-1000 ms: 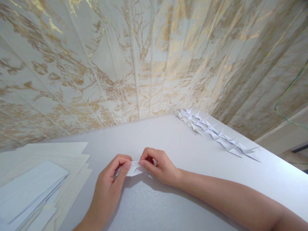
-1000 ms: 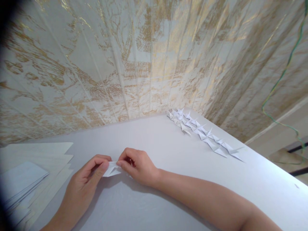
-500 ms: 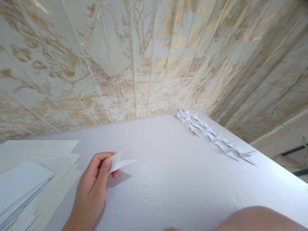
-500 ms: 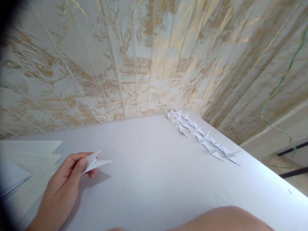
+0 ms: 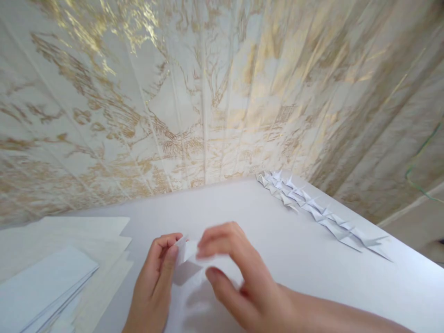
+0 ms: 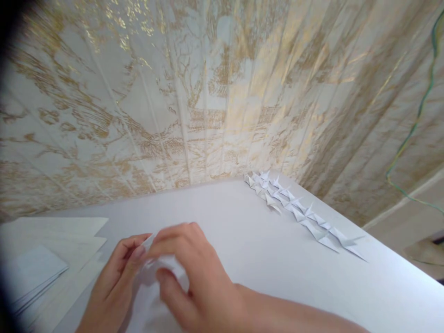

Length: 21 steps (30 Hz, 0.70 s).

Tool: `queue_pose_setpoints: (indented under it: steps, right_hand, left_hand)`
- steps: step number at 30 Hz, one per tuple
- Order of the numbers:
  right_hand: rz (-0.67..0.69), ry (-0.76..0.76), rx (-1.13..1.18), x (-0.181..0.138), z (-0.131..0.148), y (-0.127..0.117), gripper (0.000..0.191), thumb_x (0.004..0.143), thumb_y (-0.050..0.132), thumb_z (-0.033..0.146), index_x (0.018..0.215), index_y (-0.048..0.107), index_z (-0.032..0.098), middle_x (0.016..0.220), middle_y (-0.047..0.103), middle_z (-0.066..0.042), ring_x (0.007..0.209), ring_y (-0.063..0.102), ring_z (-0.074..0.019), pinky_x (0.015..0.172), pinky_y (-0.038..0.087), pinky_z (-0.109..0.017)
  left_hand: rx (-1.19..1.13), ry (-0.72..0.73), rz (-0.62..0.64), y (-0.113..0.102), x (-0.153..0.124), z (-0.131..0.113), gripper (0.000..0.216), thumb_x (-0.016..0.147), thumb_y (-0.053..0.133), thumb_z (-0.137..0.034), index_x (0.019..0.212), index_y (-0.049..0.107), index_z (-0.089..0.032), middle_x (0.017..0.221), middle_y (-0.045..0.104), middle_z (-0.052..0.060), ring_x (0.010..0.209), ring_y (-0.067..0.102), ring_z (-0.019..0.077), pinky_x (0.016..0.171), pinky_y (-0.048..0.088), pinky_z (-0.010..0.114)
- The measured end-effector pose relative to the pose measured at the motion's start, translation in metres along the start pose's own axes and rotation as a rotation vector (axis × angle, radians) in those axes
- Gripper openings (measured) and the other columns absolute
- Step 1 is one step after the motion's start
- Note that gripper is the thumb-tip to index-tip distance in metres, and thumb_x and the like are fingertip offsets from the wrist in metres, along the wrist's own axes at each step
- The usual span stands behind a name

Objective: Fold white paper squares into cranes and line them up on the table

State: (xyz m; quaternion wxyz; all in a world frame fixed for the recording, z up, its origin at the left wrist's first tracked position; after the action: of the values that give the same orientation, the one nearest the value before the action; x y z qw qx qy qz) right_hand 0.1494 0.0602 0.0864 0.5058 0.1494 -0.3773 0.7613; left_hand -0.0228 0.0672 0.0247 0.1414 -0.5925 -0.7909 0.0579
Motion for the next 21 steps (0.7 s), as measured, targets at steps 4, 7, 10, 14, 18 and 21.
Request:
queue_pose_setpoints:
  steps: [4, 7, 10, 14, 18, 21]
  right_hand:
    - [-0.037, 0.188, 0.187, 0.013, -0.044, 0.018, 0.043, 0.080, 0.059, 0.010, 0.120, 0.051, 0.023, 0.120, 0.054, -0.009, 0.111, 0.050, -0.0214, 0.091, 0.043, -0.034]
    - [-0.021, 0.300, 0.333, 0.011, -0.062, 0.036, 0.022, 0.081, 0.061, 0.016, 0.102, 0.059, 0.021, 0.100, 0.059, -0.004, 0.093, 0.053, -0.0181, 0.084, 0.042, -0.032]
    - [-0.095, 0.465, 0.464, 0.010, -0.071, 0.043, 0.008, 0.081, 0.063, 0.022, 0.085, 0.057, 0.020, 0.079, 0.057, 0.001, 0.074, 0.050, -0.0150, 0.074, 0.041, -0.030]
    - [-0.128, 0.507, 0.529, 0.014, -0.073, 0.044, 0.010, 0.080, 0.064, 0.024, 0.079, 0.055, 0.020, 0.072, 0.054, 0.002, 0.070, 0.048, -0.0139, 0.070, 0.039, -0.029]
    - [-0.136, 0.505, 0.655, 0.014, -0.072, 0.045, 0.019, 0.078, 0.066, 0.023, 0.092, 0.053, 0.021, 0.077, 0.053, 0.003, 0.072, 0.049, -0.0136, 0.071, 0.039, -0.028]
    - [-0.144, 0.505, 0.702, 0.012, -0.071, 0.043, 0.020, 0.080, 0.066, 0.027, 0.093, 0.051, 0.021, 0.078, 0.053, 0.003, 0.072, 0.048, -0.0134, 0.072, 0.039, -0.028]
  left_hand:
    - [0.032, -0.025, 0.040, -0.002, 0.005, 0.008, 0.037, 0.089, 0.045, -0.061, 0.101, 0.052, -0.026, 0.088, 0.058, -0.001, 0.084, 0.055, 0.0194, 0.077, 0.044, 0.029]
    - [0.032, -0.028, 0.089, -0.001, 0.007, 0.014, 0.038, 0.089, 0.047, -0.060, 0.101, 0.052, -0.025, 0.081, 0.056, -0.003, 0.078, 0.054, 0.0182, 0.074, 0.045, 0.027]
    - [0.024, -0.063, 0.106, -0.001, 0.006, 0.015, 0.039, 0.089, 0.046, -0.060, 0.104, 0.052, -0.025, 0.083, 0.060, -0.003, 0.074, 0.054, 0.0168, 0.068, 0.045, 0.025]
    - [-0.002, -0.096, 0.213, 0.005, 0.002, 0.013, 0.042, 0.089, 0.047, -0.060, 0.109, 0.052, -0.024, 0.088, 0.065, -0.002, 0.071, 0.056, 0.0157, 0.070, 0.047, 0.024]
    - [-0.001, -0.094, 0.286, 0.010, 0.001, 0.009, 0.039, 0.088, 0.050, -0.058, 0.104, 0.057, -0.023, 0.086, 0.067, -0.001, 0.074, 0.058, 0.0169, 0.072, 0.048, 0.024]
    - [-0.023, -0.064, 0.261, 0.010, 0.002, 0.004, 0.034, 0.085, 0.056, -0.056, 0.092, 0.061, -0.024, 0.080, 0.064, -0.002, 0.076, 0.059, 0.0174, 0.074, 0.048, 0.022]
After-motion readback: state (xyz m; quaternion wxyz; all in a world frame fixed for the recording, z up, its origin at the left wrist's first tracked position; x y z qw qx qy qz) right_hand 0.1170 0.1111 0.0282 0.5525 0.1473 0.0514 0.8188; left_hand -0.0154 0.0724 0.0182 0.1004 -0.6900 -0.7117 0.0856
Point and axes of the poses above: each hand's wrist, its own x-axis towards the middle knuckle, its own y-axis out of the palm, z = x × y, the point moved 4 cm from there along x, towards the middle knuckle
